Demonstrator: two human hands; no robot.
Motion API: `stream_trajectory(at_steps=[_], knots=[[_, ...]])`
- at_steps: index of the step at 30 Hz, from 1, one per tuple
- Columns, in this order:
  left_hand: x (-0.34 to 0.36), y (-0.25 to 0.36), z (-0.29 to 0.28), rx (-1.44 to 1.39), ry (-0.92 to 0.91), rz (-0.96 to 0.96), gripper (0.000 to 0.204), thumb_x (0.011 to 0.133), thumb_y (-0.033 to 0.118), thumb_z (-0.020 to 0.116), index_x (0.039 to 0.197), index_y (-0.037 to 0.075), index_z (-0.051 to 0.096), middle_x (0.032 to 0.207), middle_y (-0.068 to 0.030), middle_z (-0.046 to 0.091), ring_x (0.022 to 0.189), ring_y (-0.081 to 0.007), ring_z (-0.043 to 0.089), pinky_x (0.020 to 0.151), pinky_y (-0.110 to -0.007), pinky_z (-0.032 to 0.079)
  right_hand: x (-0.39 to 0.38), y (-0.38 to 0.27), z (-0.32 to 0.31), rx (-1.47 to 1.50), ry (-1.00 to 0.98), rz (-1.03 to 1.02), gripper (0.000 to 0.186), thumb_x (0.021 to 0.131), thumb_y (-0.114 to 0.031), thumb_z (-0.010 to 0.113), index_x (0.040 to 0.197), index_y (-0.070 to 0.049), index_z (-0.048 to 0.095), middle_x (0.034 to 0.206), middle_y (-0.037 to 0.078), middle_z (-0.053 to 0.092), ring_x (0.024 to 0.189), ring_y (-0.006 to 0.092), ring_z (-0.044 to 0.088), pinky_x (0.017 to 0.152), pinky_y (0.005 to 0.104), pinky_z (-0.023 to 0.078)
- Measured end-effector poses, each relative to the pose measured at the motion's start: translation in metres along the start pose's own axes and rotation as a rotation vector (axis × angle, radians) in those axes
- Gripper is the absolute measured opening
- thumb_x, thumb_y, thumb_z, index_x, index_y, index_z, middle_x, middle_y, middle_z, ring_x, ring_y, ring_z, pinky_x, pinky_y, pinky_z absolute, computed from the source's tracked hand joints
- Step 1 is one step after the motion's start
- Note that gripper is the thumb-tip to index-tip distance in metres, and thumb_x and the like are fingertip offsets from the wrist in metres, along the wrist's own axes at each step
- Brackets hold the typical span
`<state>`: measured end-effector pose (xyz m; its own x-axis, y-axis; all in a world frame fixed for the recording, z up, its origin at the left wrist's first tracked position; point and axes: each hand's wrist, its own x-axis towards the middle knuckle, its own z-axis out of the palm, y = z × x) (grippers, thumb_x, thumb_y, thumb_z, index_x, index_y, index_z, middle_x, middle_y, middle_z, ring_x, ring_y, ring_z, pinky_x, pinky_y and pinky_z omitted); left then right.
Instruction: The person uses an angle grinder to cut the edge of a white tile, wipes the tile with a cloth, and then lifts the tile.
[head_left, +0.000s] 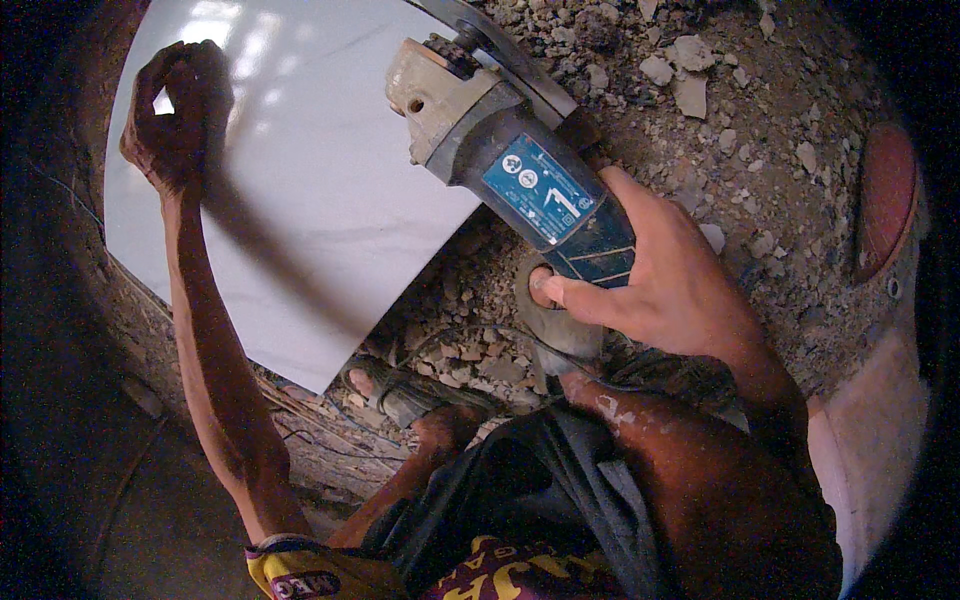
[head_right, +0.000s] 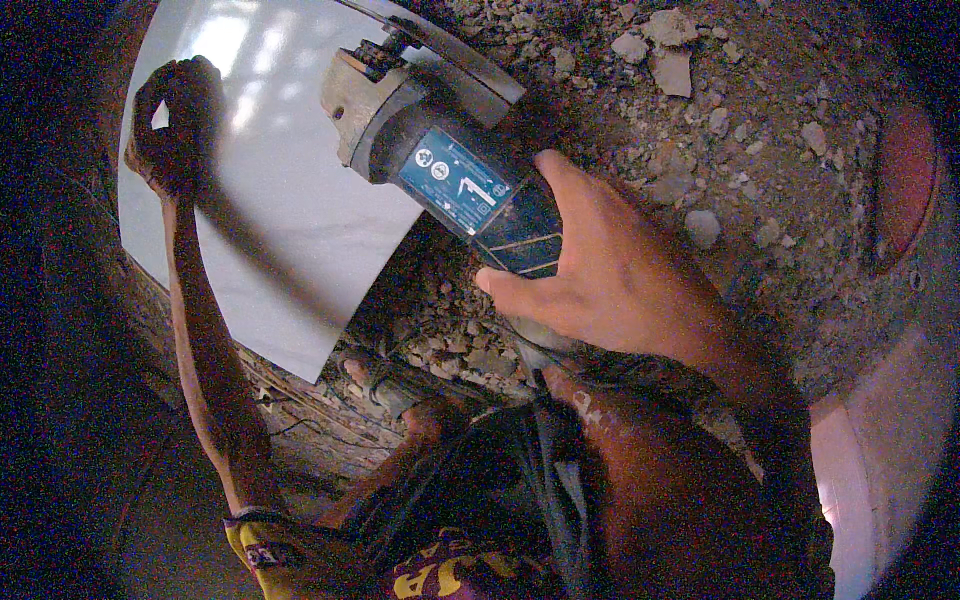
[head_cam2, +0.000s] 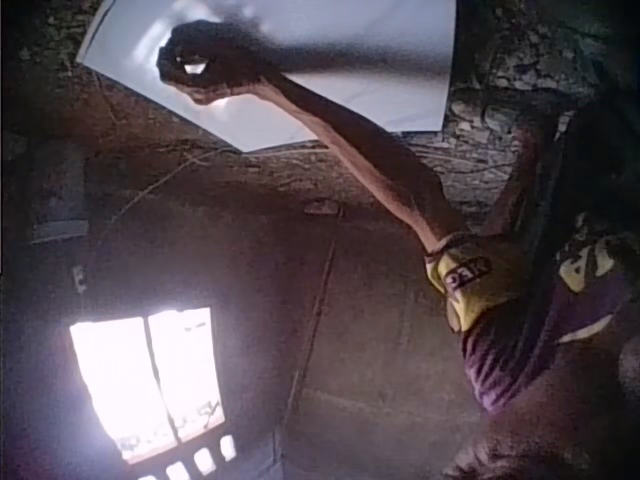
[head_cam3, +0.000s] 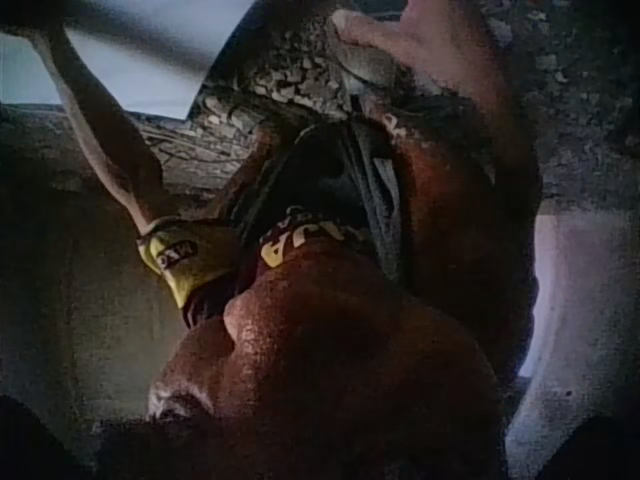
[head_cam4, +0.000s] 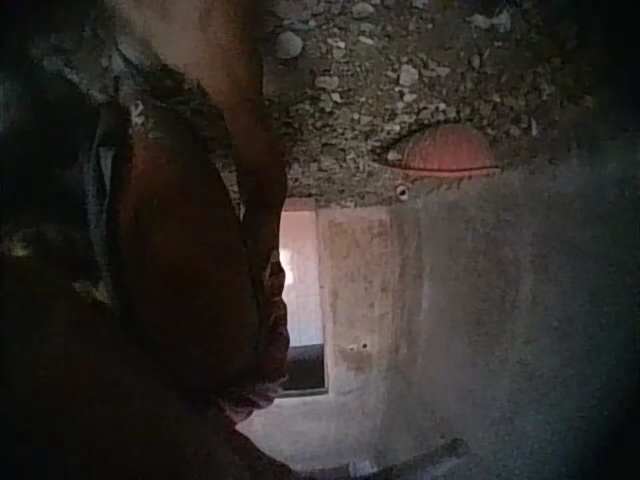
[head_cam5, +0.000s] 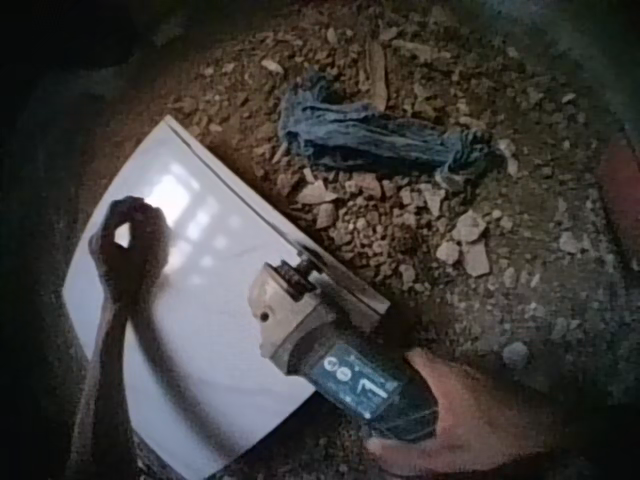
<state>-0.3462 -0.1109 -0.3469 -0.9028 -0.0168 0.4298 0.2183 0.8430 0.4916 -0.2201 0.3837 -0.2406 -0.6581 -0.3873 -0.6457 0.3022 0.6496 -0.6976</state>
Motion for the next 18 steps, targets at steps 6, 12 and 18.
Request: stream_trajectory(at_steps=[6,12,18], knots=[[-0.002,0.001,0.003,-0.021,0.019,-0.003,0.020,0.103,0.019,0.077,0.122,0.021,0.083,0.118,0.0008,0.086,0.109,-0.0179,0.082,0.093,-0.035,0.063,-0.009,0.001,-0.005,0.038,-0.028,0.003,0.054,0.085,-0.024,0.093,0.123,0.000,0.063,0.099,0.014,0.073,0.089,0.0215,0.073,0.084,0.0404,0.058],[0.000,0.004,0.004,0.039,0.021,0.029,0.019,0.104,0.019,0.077,0.122,0.021,0.082,0.118,0.0013,0.086,0.108,-0.0176,0.082,0.093,-0.035,0.063,-0.009,0.009,-0.001,-0.005,0.005,-0.001,0.064,0.084,-0.032,0.094,0.125,0.004,0.061,0.102,0.021,0.073,0.093,0.0312,0.074,0.087,0.0449,0.059],[0.000,0.004,0.004,0.042,0.025,0.033,0.019,0.104,0.018,0.076,0.122,0.020,0.082,0.118,0.0017,0.086,0.108,-0.0173,0.082,0.093,-0.035,0.063,-0.003,-0.004,-0.010,0.011,-0.101,0.091,0.089,0.083,-0.039,0.093,0.144,0.012,0.053,0.111,0.033,0.074,0.103,0.0465,0.076,0.092,0.0529,0.060]])
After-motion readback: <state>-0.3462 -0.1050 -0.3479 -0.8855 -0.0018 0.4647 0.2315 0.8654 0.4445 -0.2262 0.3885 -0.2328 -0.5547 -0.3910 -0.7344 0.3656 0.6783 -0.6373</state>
